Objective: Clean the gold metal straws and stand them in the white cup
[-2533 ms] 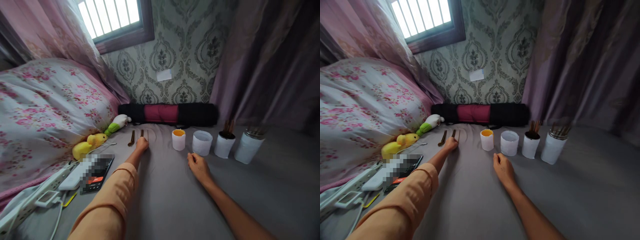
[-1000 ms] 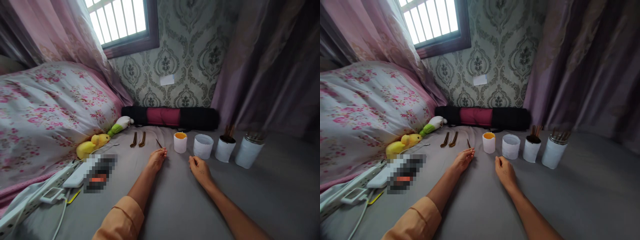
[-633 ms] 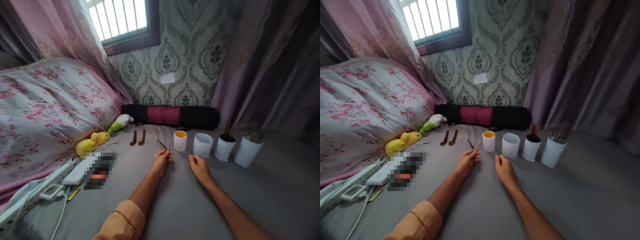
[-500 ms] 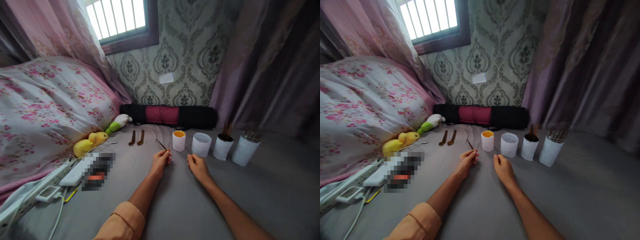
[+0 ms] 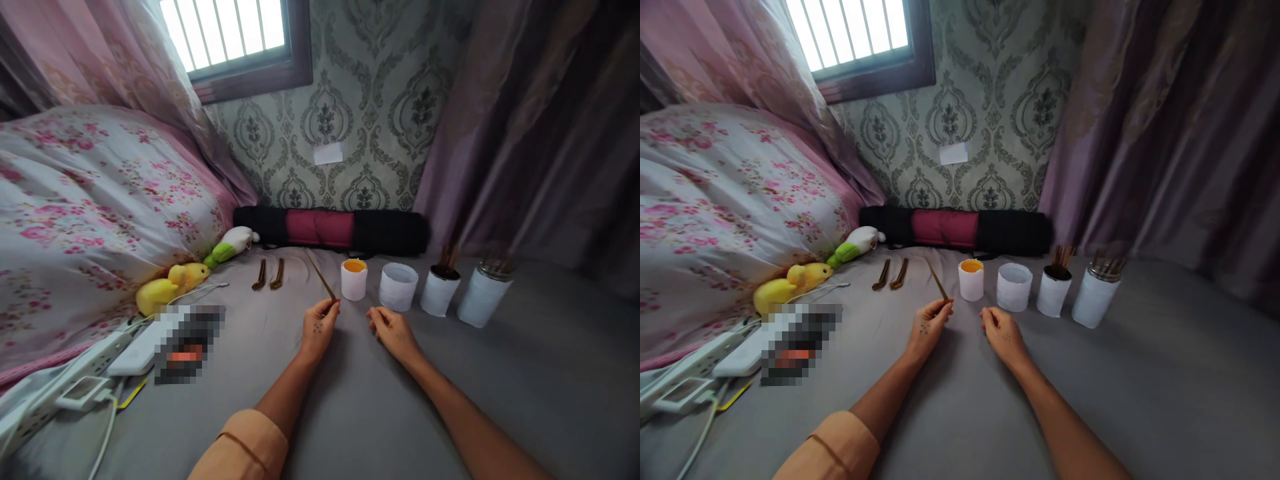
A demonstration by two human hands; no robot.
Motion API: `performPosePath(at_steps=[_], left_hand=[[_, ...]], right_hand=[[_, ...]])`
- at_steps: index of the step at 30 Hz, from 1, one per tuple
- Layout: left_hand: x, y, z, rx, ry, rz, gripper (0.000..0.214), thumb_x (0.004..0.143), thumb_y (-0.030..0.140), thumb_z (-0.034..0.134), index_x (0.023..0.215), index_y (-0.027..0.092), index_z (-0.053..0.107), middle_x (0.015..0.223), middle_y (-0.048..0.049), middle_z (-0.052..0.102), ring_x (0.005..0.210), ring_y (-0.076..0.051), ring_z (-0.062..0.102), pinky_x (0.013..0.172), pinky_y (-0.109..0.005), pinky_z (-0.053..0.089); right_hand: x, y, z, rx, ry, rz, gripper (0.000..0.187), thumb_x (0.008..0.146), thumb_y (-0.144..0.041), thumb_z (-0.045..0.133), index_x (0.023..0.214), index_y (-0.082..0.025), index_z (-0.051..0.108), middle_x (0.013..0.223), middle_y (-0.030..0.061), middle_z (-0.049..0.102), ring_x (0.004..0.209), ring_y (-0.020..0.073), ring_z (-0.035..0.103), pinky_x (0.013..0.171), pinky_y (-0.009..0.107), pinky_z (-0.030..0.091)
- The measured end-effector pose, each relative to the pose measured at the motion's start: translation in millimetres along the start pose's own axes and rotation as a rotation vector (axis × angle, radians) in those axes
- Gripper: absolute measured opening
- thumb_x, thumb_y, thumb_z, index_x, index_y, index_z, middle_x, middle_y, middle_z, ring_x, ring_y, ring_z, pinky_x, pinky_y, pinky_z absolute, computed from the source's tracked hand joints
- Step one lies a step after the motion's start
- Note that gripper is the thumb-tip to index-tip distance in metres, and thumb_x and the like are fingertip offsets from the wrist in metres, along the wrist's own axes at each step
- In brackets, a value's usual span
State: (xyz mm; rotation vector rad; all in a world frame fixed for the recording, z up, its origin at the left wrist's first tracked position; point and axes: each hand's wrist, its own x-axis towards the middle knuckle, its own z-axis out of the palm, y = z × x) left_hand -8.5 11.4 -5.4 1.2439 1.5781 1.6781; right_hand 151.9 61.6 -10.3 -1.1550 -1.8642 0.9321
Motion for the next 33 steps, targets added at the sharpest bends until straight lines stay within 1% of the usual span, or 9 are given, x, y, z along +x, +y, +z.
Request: performPosePath(at_steps=[4, 8, 12, 15, 19, 23, 28, 33], left_hand=[[-2.1, -2.3, -1.8, 0.157, 0.006, 0.145, 0.026, 0.075, 0.033, 0.051, 0.089, 0.018, 0.067, 0.071, -0.0037, 0.061, 0.064, -0.012, 0.051, 0.060, -0.021, 0.038], [-4.0, -1.9, -3.9, 0.329, -0.009, 0.268, 0.026, 0.079, 0.032, 0.046, 0.091, 0.020, 0.066, 0.072, -0.0033, 0.059, 0.064, -0.012, 0.048, 0.061, -0.022, 0.037], [-5.6, -1.0, -5.3, 0.439, -0.006, 0.388, 0.027, 0.083, 0.028, 0.042, 0.098, 0.020, 0.062, 0.080, -0.0043, 0.061, 0.074, -0.014, 0.050, 0.069, -0.025, 0.038], [-6.4, -0.6, -5.8, 0.504, -0.004, 0.458, 0.026, 0.084, 0.025, 0.040, 0.097, 0.020, 0.062, 0.085, -0.0045, 0.061, 0.079, -0.014, 0.051, 0.073, -0.026, 0.038], [-7.3, 1.1, -6.3, 0.616, -0.003, 0.507, 0.026, 0.085, 0.024, 0.039, 0.097, 0.021, 0.061, 0.084, -0.0043, 0.061, 0.079, -0.014, 0.050, 0.074, -0.027, 0.038], [-8.9, 4.1, -6.8, 0.723, -0.003, 0.547, 0.025, 0.085, 0.023, 0.039, 0.098, 0.022, 0.060, 0.085, -0.0043, 0.060, 0.079, -0.014, 0.049, 0.073, -0.028, 0.037], [-11.6, 7.0, -7.5, 0.847, -0.004, 0.598, 0.026, 0.085, 0.023, 0.039, 0.102, 0.023, 0.058, 0.089, -0.0050, 0.060, 0.081, -0.016, 0.048, 0.073, -0.030, 0.036], [-13.0, 10.5, -8.2, 0.949, -0.038, 0.651, 0.027, 0.085, 0.025, 0.038, 0.104, 0.023, 0.057, 0.090, -0.0051, 0.060, 0.083, -0.016, 0.047, 0.073, -0.031, 0.034]], right_hand=[[-1.5, -3.0, -1.5, -0.017, -0.016, -0.010, 0.038, 0.079, -0.043, 0.036, 0.082, -0.014, 0.061, 0.064, 0.0037, 0.061, 0.050, 0.0117, 0.052, 0.048, 0.022, 0.038], [-2.1, -3.8, -1.5, -0.011, -0.027, -0.036, 0.036, 0.079, -0.041, 0.037, 0.085, -0.015, 0.060, 0.066, 0.0036, 0.062, 0.050, 0.0117, 0.052, 0.049, 0.022, 0.039], [-3.2, -6.2, -2.1, 0.019, -0.023, -0.053, 0.034, 0.079, -0.040, 0.039, 0.088, -0.015, 0.060, 0.068, 0.0037, 0.061, 0.049, 0.0112, 0.052, 0.049, 0.022, 0.040], [-4.2, -8.2, -2.5, 0.037, -0.025, -0.057, 0.034, 0.080, -0.040, 0.039, 0.089, -0.015, 0.059, 0.068, 0.0034, 0.061, 0.047, 0.0108, 0.052, 0.046, 0.022, 0.039], [-5.2, -9.5, -1.8, 0.062, -0.025, -0.081, 0.033, 0.080, -0.041, 0.040, 0.090, -0.016, 0.058, 0.069, 0.0030, 0.060, 0.047, 0.0107, 0.052, 0.044, 0.021, 0.038], [-5.8, -11.4, -1.1, 0.079, -0.008, -0.130, 0.031, 0.081, -0.040, 0.040, 0.090, -0.016, 0.057, 0.068, 0.0025, 0.060, 0.048, 0.0106, 0.053, 0.047, 0.022, 0.040], [-6.6, -14.0, -0.4, 0.133, 0.002, -0.148, 0.029, 0.080, -0.039, 0.042, 0.091, -0.017, 0.057, 0.068, 0.0022, 0.060, 0.050, 0.0106, 0.053, 0.050, 0.023, 0.042], [-7.8, -18.0, 1.0, 0.212, 0.001, -0.165, 0.028, 0.079, -0.038, 0.045, 0.093, -0.016, 0.056, 0.070, 0.0032, 0.059, 0.053, 0.0108, 0.053, 0.051, 0.023, 0.044]])
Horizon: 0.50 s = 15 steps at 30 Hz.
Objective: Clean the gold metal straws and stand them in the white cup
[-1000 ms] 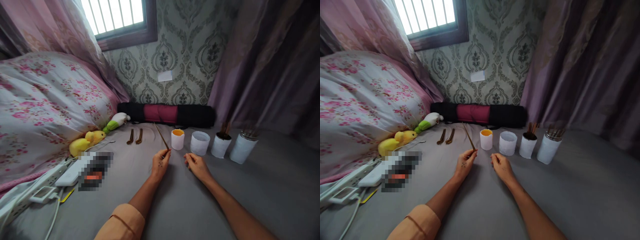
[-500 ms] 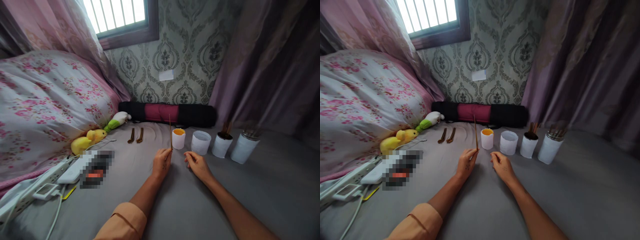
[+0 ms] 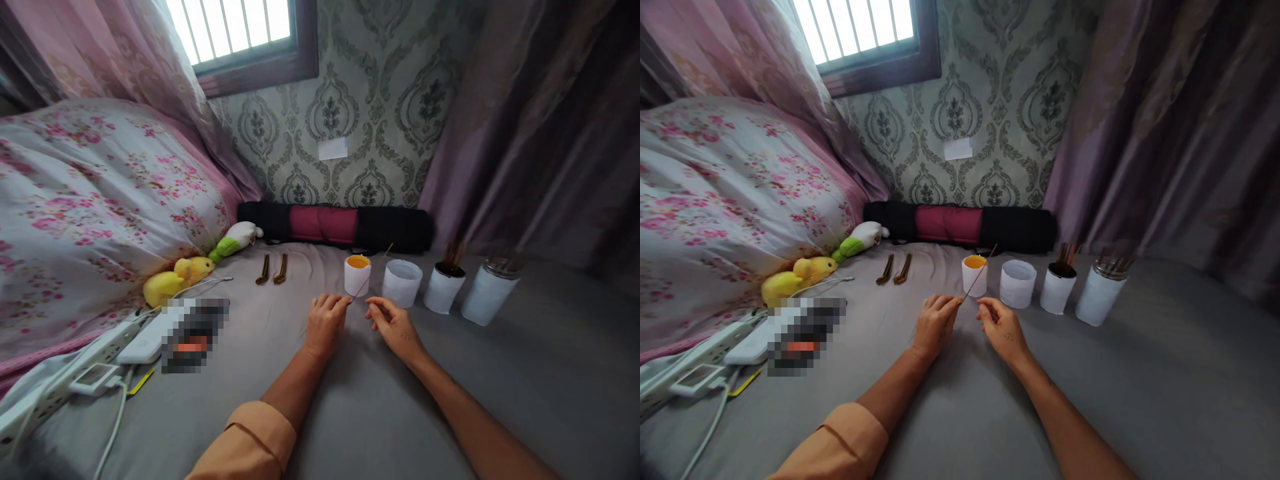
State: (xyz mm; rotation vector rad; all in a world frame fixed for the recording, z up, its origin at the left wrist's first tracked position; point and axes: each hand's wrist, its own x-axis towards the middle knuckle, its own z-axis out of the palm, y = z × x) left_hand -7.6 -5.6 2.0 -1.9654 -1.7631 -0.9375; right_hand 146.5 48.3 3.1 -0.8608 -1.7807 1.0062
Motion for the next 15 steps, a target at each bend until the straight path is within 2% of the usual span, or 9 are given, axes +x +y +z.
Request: performPosePath(at_steps=[6, 15], left_hand=[[1.2, 2.9, -3.0, 0.099, -0.017, 0.067, 0.027, 0.086, 0.024, 0.036, 0.105, 0.022, 0.055, 0.091, -0.0053, 0.059, 0.084, -0.017, 0.046, 0.072, -0.032, 0.033], [0.4, 1.4, 0.6, 0.173, -0.041, 0.130, 0.026, 0.085, 0.025, 0.036, 0.104, 0.021, 0.054, 0.094, -0.0056, 0.058, 0.086, -0.018, 0.045, 0.074, -0.033, 0.032]], right_hand=[[-0.3, -5.8, 2.3, 0.135, 0.015, 0.038, 0.031, 0.075, -0.038, 0.051, 0.096, -0.016, 0.053, 0.071, 0.0038, 0.058, 0.063, 0.0138, 0.057, 0.050, 0.023, 0.045], [-0.7, -13.2, 0.3, 0.223, 0.041, 0.068, 0.038, 0.075, -0.045, 0.050, 0.098, -0.015, 0.054, 0.072, 0.0045, 0.059, 0.052, 0.0099, 0.051, 0.041, 0.020, 0.039]])
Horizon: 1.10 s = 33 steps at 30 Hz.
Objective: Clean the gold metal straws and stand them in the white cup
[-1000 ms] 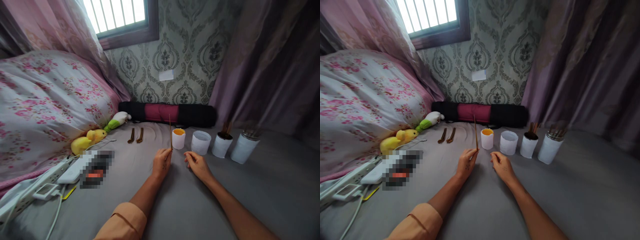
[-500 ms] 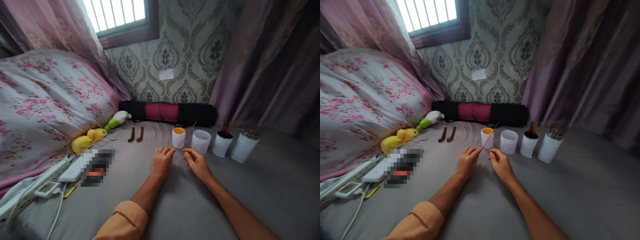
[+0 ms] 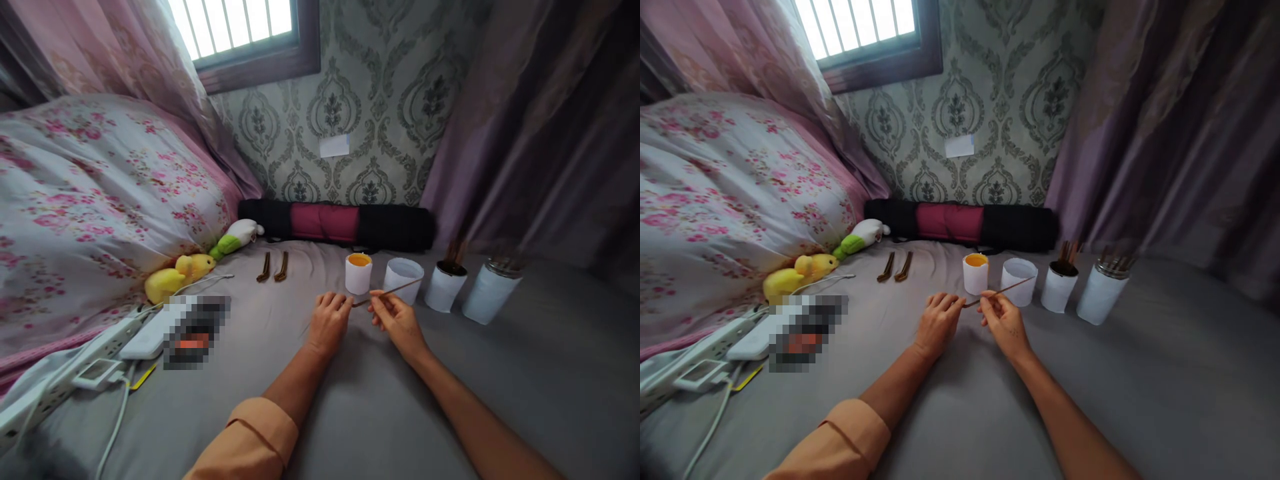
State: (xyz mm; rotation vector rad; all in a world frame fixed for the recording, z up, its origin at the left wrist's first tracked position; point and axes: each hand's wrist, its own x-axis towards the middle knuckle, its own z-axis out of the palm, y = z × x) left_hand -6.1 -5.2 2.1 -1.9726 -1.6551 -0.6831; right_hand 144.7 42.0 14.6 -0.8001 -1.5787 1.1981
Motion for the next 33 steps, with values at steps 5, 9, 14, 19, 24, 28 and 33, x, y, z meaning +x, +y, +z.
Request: performPosePath(at_steps=[5, 9, 14, 19, 24, 28, 33], left_hand=[[0.5, 0.8, 0.0, 0.001, -0.005, -0.003, 0.025, 0.085, 0.025, 0.037, 0.103, 0.021, 0.054, 0.093, -0.0055, 0.058, 0.086, -0.018, 0.045, 0.074, -0.033, 0.032], [1.3, 1.7, -1.2, -0.032, -0.027, -0.027, 0.025, 0.084, 0.024, 0.038, 0.102, 0.021, 0.055, 0.091, -0.0061, 0.058, 0.085, -0.018, 0.045, 0.073, -0.033, 0.033], [0.7, 2.5, 0.7, -0.159, -0.035, -0.119, 0.022, 0.084, 0.023, 0.039, 0.096, 0.021, 0.058, 0.088, -0.0058, 0.058, 0.084, -0.018, 0.046, 0.073, -0.032, 0.034], [-1.7, 2.0, 9.3, -0.413, -0.005, -0.193, 0.021, 0.083, 0.019, 0.041, 0.091, 0.019, 0.059, 0.085, -0.0047, 0.059, 0.081, -0.015, 0.047, 0.075, -0.029, 0.036], [-1.1, 2.9, 17.4, -0.688, 0.004, -0.311, 0.017, 0.076, 0.016, 0.046, 0.084, 0.018, 0.061, 0.078, -0.0022, 0.058, 0.072, -0.012, 0.049, 0.069, -0.025, 0.039], [1.0, 4.7, 20.4, -0.908, -0.050, -0.472, 0.018, 0.073, 0.018, 0.048, 0.084, 0.016, 0.062, 0.073, -0.0021, 0.059, 0.064, -0.010, 0.049, 0.063, -0.023, 0.039], [5.8, 10.4, 14.0, -1.131, -0.181, -0.653, 0.021, 0.067, 0.016, 0.051, 0.085, 0.012, 0.062, 0.073, -0.0034, 0.062, 0.061, -0.010, 0.050, 0.057, -0.021, 0.039]], right_hand=[[0.7, 2.2, -0.6, 0.043, 0.026, 0.018, 0.039, 0.075, -0.047, 0.049, 0.095, -0.014, 0.055, 0.070, 0.0047, 0.059, 0.050, 0.0097, 0.051, 0.040, 0.020, 0.037], [1.2, 2.7, 0.0, 0.055, 0.030, 0.031, 0.039, 0.074, -0.049, 0.049, 0.092, -0.015, 0.055, 0.070, 0.0039, 0.059, 0.049, 0.0094, 0.050, 0.040, 0.020, 0.037], [1.2, 4.3, 0.8, 0.045, 0.021, 0.052, 0.041, 0.074, -0.051, 0.048, 0.092, -0.015, 0.054, 0.070, 0.0039, 0.058, 0.049, 0.0094, 0.050, 0.040, 0.020, 0.036], [1.3, 7.1, -0.4, 0.041, 0.017, 0.060, 0.040, 0.074, -0.051, 0.048, 0.091, -0.015, 0.054, 0.069, 0.0037, 0.058, 0.050, 0.0096, 0.050, 0.040, 0.020, 0.036], [2.3, 9.5, -2.0, 0.053, 0.011, 0.069, 0.038, 0.075, -0.048, 0.049, 0.090, -0.014, 0.054, 0.068, 0.0029, 0.057, 0.049, 0.0093, 0.051, 0.039, 0.019, 0.036], [3.5, 10.2, -3.4, 0.064, 0.034, 0.091, 0.039, 0.073, -0.050, 0.050, 0.088, -0.015, 0.054, 0.065, 0.0012, 0.055, 0.047, 0.0090, 0.050, 0.038, 0.019, 0.035], [5.5, 12.5, -6.8, 0.047, 0.064, 0.106, 0.037, 0.073, -0.049, 0.048, 0.088, -0.016, 0.053, 0.063, -0.0010, 0.052, 0.046, 0.0086, 0.048, 0.039, 0.020, 0.035]])
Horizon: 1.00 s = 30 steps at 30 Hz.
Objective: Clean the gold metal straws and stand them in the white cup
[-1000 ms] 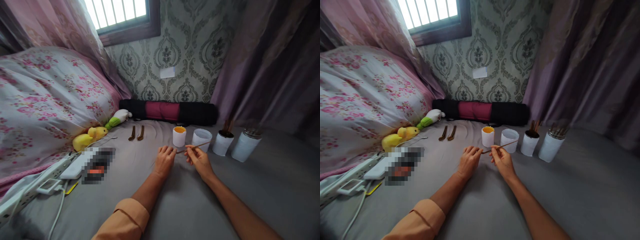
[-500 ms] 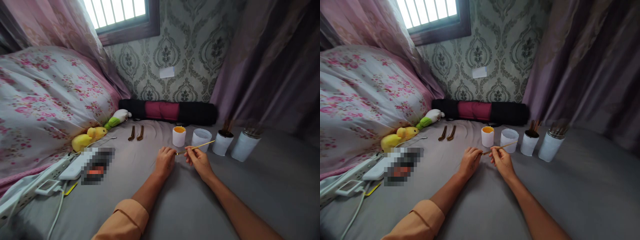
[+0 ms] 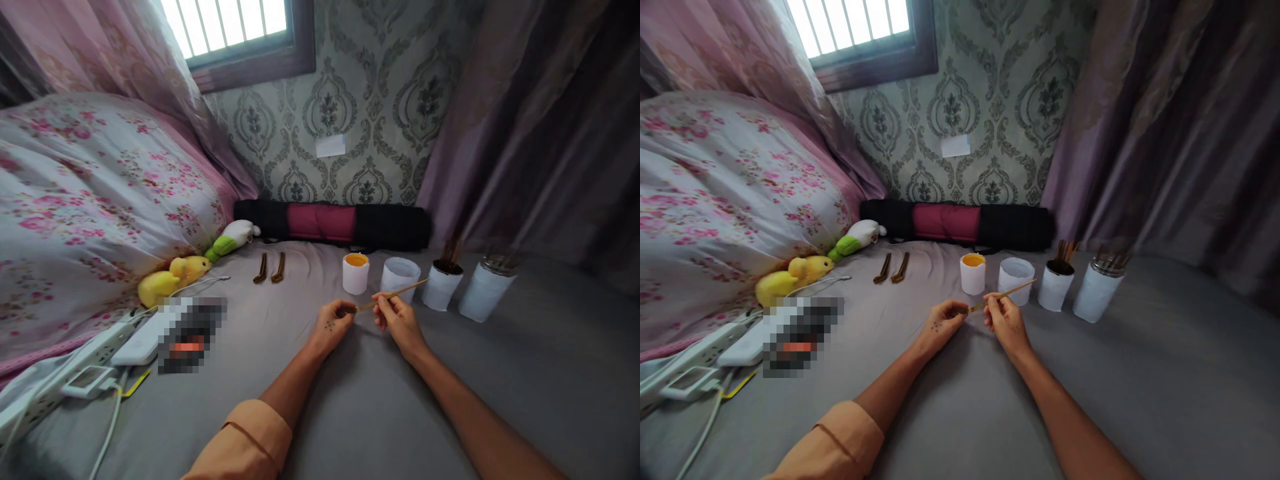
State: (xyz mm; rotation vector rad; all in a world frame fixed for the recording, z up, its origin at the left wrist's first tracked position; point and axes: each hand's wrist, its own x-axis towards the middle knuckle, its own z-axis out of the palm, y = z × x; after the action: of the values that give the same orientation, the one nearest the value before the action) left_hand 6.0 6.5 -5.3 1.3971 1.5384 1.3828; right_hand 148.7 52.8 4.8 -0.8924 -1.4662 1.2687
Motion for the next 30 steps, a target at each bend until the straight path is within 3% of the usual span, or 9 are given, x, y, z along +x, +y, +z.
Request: performPosePath(at_steps=[6, 14, 21, 30], left_hand=[[-2.8, 11.9, 2.1, -0.257, -0.121, -0.181, 0.029, 0.065, 0.014, 0.050, 0.093, 0.010, 0.057, 0.079, -0.0061, 0.063, 0.054, -0.008, 0.050, 0.046, -0.018, 0.039], [-3.5, 7.2, 1.9, -0.551, -0.265, -0.266, 0.039, 0.073, 0.040, 0.050, 0.093, 0.008, 0.054, 0.075, -0.0084, 0.060, 0.053, -0.009, 0.053, 0.044, -0.019, 0.037], [-4.8, 8.7, 2.2, -0.676, -0.360, -0.367, 0.027, 0.073, 0.030, 0.050, 0.092, 0.010, 0.051, 0.070, -0.0054, 0.059, 0.049, -0.008, 0.051, 0.043, -0.019, 0.036], [-5.0, 10.6, 0.7, -0.689, -0.358, -0.396, 0.022, 0.073, 0.024, 0.047, 0.090, 0.011, 0.051, 0.063, -0.0024, 0.055, 0.044, -0.007, 0.048, 0.039, -0.018, 0.029]], right_hand=[[1.9, 1.7, -2.2, -0.033, 0.014, 0.000, 0.035, 0.074, -0.049, 0.046, 0.086, -0.017, 0.052, 0.059, -0.0025, 0.048, 0.045, 0.0084, 0.046, 0.039, 0.020, 0.035], [0.0, -2.4, -2.2, -0.028, 0.005, -0.025, 0.034, 0.075, -0.049, 0.046, 0.083, -0.017, 0.050, 0.056, -0.0035, 0.046, 0.043, 0.0082, 0.044, 0.039, 0.020, 0.036], [-0.1, -2.4, -3.3, -0.035, -0.018, -0.031, 0.035, 0.075, -0.050, 0.045, 0.083, -0.017, 0.051, 0.054, -0.0034, 0.045, 0.043, 0.0082, 0.044, 0.038, 0.020, 0.036], [-0.2, -3.7, -4.4, 0.021, 0.022, 0.014, 0.034, 0.072, -0.050, 0.049, 0.081, -0.017, 0.052, 0.054, -0.0043, 0.046, 0.041, 0.0075, 0.044, 0.037, 0.020, 0.035]])
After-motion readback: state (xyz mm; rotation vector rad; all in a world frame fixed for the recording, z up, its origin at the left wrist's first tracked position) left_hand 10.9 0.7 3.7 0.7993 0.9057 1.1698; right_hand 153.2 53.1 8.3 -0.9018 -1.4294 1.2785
